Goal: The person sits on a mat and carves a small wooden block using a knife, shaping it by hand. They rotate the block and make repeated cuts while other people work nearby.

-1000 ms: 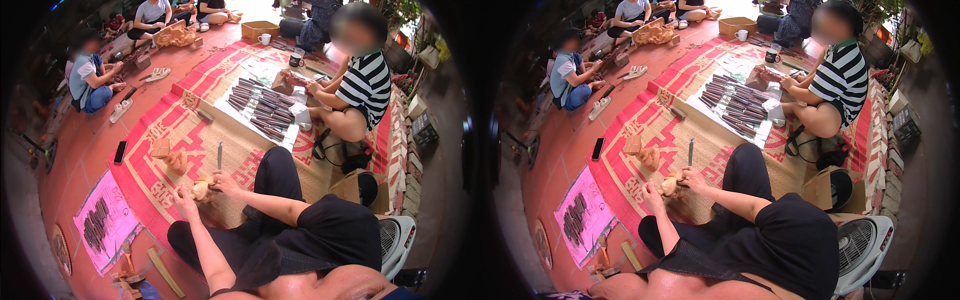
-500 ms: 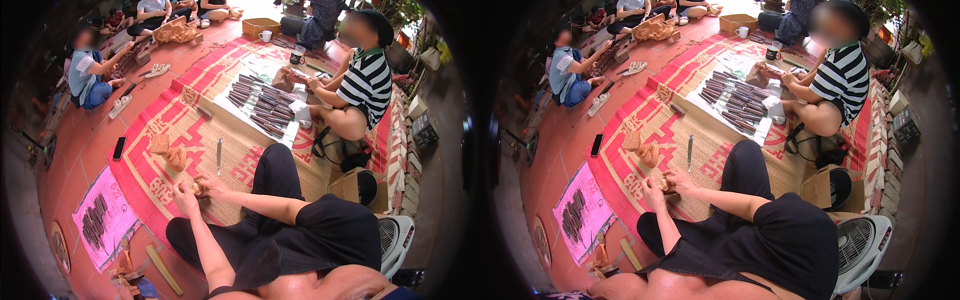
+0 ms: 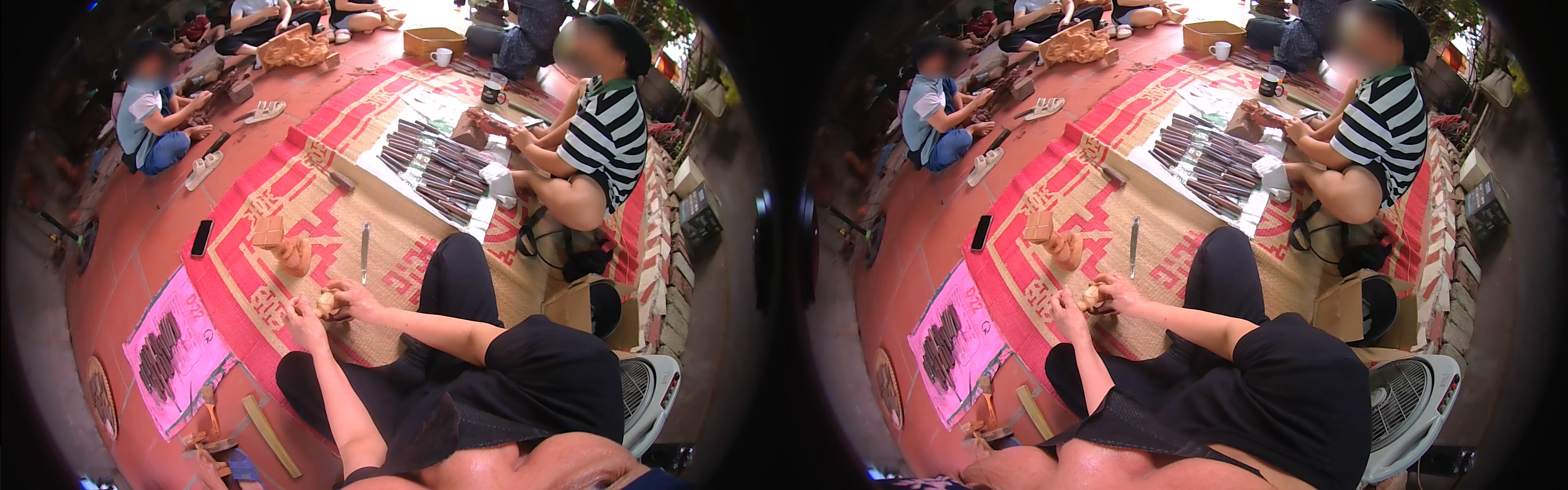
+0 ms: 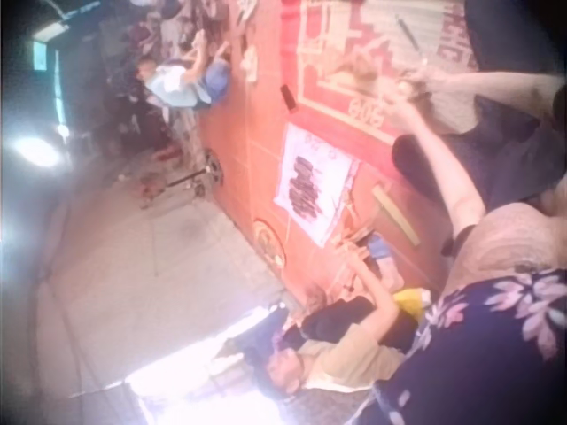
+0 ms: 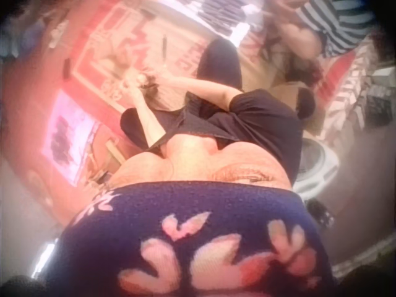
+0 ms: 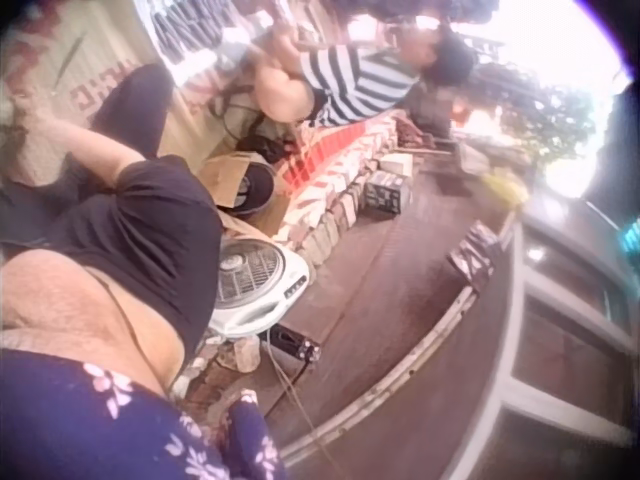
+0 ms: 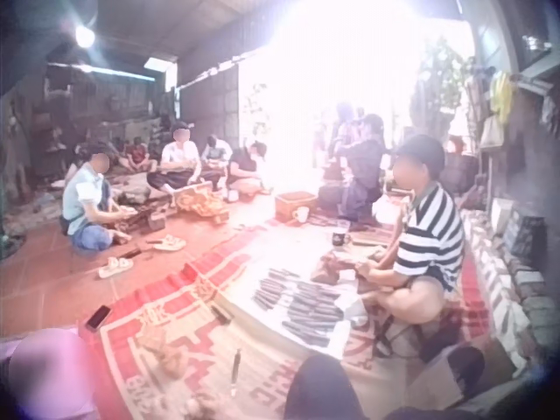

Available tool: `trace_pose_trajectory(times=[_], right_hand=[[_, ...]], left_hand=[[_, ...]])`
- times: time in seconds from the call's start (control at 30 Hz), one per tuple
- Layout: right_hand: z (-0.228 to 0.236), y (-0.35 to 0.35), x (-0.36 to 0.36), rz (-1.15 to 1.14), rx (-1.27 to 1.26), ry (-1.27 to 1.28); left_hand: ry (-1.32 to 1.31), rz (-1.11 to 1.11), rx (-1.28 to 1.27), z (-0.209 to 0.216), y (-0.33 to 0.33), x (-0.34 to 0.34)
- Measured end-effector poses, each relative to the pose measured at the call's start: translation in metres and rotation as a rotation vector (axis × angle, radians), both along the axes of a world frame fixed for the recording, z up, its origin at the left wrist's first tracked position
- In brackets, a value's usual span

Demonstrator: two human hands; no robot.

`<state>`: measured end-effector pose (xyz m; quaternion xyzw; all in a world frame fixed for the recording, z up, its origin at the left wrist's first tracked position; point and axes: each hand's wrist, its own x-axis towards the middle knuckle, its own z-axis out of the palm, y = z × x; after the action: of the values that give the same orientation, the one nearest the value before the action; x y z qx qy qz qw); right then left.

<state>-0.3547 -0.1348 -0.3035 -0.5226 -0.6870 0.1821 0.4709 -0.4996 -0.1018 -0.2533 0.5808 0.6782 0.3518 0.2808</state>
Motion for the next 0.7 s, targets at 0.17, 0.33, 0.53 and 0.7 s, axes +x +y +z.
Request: trace_pose_trajectory(times=[0.17,0.33,0.53,0.7], right_hand=[[-0.017,-0.006,0.025,0.003,-0.099,-0.022],[-0.009,-0.007,0.017,0.022,-0.201,0.088],[-0.01,-0.005,0.034,-0.09,-0.295,0.121],[-0.004,0.002,0.013,0.084,-0.153,0.228]], left_hand=[[-0.031,-0.013,0.028,0.0,-0.003,0.0],[-0.036,-0.008,-0.005,0.002,0.003,0.001],[-0.041,-0.008,0.061,-0.001,0.001,0.002],[0.036,-0.069,0.051,0.0,0.005,0.011]])
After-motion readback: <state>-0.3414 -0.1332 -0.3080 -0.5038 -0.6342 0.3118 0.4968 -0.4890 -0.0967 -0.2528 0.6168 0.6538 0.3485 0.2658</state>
